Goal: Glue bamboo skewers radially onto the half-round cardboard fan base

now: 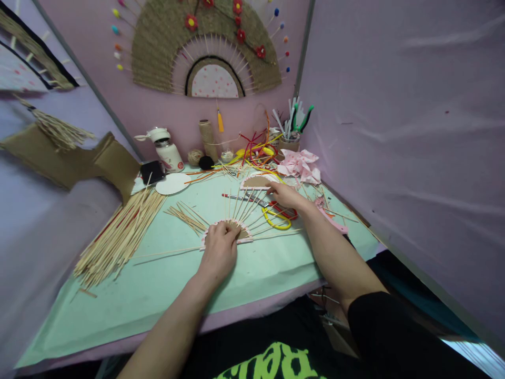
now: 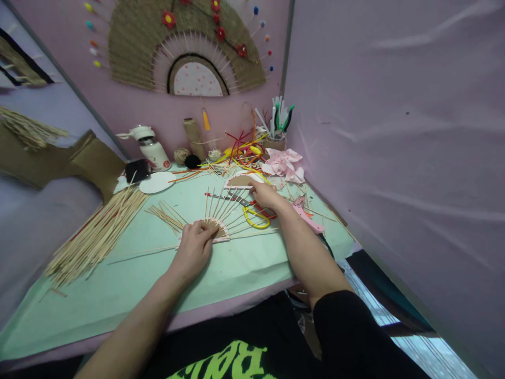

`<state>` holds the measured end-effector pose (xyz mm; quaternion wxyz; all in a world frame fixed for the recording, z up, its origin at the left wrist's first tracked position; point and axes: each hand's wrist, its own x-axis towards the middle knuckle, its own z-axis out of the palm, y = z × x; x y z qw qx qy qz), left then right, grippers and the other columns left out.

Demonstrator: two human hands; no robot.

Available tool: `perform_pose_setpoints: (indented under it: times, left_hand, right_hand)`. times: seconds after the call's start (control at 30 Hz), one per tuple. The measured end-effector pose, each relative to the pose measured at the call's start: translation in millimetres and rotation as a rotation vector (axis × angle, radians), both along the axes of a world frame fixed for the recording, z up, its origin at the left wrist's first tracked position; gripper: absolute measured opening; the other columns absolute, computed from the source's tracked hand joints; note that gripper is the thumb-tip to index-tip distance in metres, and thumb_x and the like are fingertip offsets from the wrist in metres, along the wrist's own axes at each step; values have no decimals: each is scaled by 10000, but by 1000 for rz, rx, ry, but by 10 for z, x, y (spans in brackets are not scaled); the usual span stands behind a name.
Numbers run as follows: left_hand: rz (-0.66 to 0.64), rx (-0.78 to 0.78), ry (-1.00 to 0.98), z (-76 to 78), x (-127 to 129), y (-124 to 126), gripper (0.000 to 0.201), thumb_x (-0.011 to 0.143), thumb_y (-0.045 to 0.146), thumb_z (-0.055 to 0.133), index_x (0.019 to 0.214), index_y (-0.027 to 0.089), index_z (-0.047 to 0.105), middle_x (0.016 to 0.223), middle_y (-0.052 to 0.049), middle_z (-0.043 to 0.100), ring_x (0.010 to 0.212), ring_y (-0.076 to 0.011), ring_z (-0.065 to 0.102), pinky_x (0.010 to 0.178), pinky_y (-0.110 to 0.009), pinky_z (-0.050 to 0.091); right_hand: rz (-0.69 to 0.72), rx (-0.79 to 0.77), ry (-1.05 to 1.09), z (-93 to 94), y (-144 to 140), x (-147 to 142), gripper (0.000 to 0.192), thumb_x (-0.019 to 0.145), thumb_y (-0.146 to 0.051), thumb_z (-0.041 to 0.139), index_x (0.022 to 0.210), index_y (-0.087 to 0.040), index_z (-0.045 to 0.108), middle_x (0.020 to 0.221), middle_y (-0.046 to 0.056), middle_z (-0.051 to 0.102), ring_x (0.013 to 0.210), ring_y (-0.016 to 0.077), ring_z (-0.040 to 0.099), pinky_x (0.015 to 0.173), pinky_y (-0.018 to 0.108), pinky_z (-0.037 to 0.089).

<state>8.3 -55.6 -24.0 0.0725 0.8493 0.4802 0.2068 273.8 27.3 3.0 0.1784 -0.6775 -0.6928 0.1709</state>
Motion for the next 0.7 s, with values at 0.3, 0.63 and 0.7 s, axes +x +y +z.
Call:
perform_pose_setpoints:
  times: [0.3,0.63,0.7]
  left_hand:
    - [59,60,3,-1,-17,-3,387,897,89,444,1166,186,706,1037,-116,562,971,-261,445,899,-416,454]
    - [81,80,39,-5,-27,12,350,888,78,463,1064,174,750,993,-116,564,964,-269,434,889,-416,463]
    - [73,63,39,-8,-25,11,344,894,85,462,1061,166,752,995,-120,568,968,-274,429,892,-424,462]
  right_hand:
    - [-12,1,-8,0,3,14,582,805,-60,444,1345,-235,573,1296,40,697,1249,258,586,1005,416,444]
    - [7,-8,-3,-31,16,4,561,842,-62,423,1354,-240,571,1288,30,702,1243,248,587,1022,417,438]
    - [11,-10,-3,-29,17,0,550,847,-64,421,1350,-227,574,1276,33,709,1234,241,594,1013,398,444]
